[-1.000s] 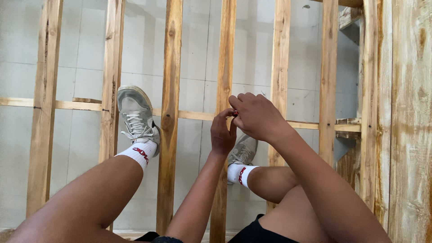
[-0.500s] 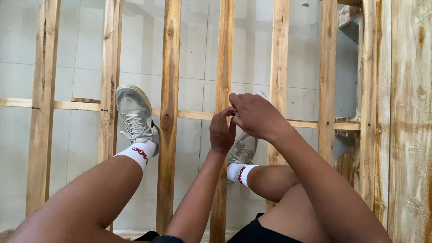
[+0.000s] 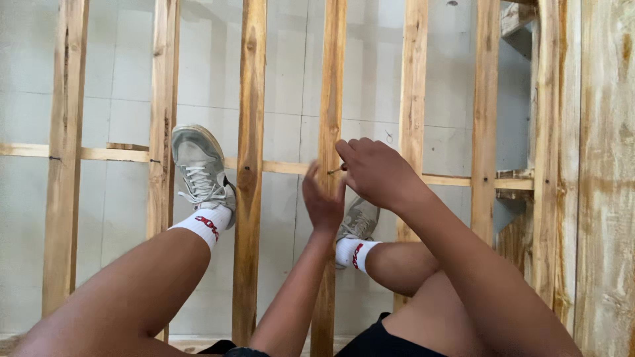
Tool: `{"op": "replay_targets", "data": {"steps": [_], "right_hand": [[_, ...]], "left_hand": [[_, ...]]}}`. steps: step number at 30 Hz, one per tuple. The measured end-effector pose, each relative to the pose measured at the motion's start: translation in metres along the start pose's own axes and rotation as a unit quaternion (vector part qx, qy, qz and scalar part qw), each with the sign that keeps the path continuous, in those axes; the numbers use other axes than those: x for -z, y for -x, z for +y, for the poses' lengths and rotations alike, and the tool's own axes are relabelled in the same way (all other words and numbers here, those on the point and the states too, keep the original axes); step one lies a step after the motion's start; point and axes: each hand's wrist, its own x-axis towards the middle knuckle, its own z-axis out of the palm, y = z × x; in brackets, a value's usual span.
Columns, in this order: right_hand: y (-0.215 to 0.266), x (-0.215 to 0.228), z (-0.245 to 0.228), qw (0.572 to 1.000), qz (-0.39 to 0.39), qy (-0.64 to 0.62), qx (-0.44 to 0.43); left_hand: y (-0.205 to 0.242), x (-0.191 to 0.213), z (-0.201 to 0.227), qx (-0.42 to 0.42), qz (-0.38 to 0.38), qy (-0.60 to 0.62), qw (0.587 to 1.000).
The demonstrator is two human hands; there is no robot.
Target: The person uses a screwdriver to tighten a screw on a wooden bed frame while sitting on the floor.
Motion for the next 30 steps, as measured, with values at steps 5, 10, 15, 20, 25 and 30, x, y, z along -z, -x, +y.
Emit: {"op": "replay_targets", "data": {"steps": [5, 10, 15, 20, 25, 30], "right_hand": [[0.012, -0.006, 0.006, 0.999, 0.026, 0.016, 0.009], [0.015, -0.016, 0.024, 0.993, 0.064, 0.049, 0.088], [0.0, -0.022, 0.007, 0.986, 0.099, 0.081, 0.111], [0.001, -0.008, -0.001, 0.99, -0.028, -0.068, -0.117], [-0.005, 0.014, 0.007, 0.995, -0.081, 0.045, 0.042], [0.003, 0.03, 0.031, 0.979, -0.113, 0.102, 0.134]], "left_hand": [[0.039, -0.003, -0.03, 0.168, -0.177, -0.147, 0.958], [0.044, -0.018, -0.048, 0.168, -0.19, -0.208, 0.945], [0.054, -0.027, -0.06, 0.152, -0.169, -0.271, 0.935], [0.053, -0.024, -0.055, 0.161, -0.177, -0.274, 0.931], [0.053, -0.028, -0.057, 0.158, -0.178, -0.311, 0.92], [0.05, -0.026, -0.052, 0.157, -0.176, -0.281, 0.93]]}}
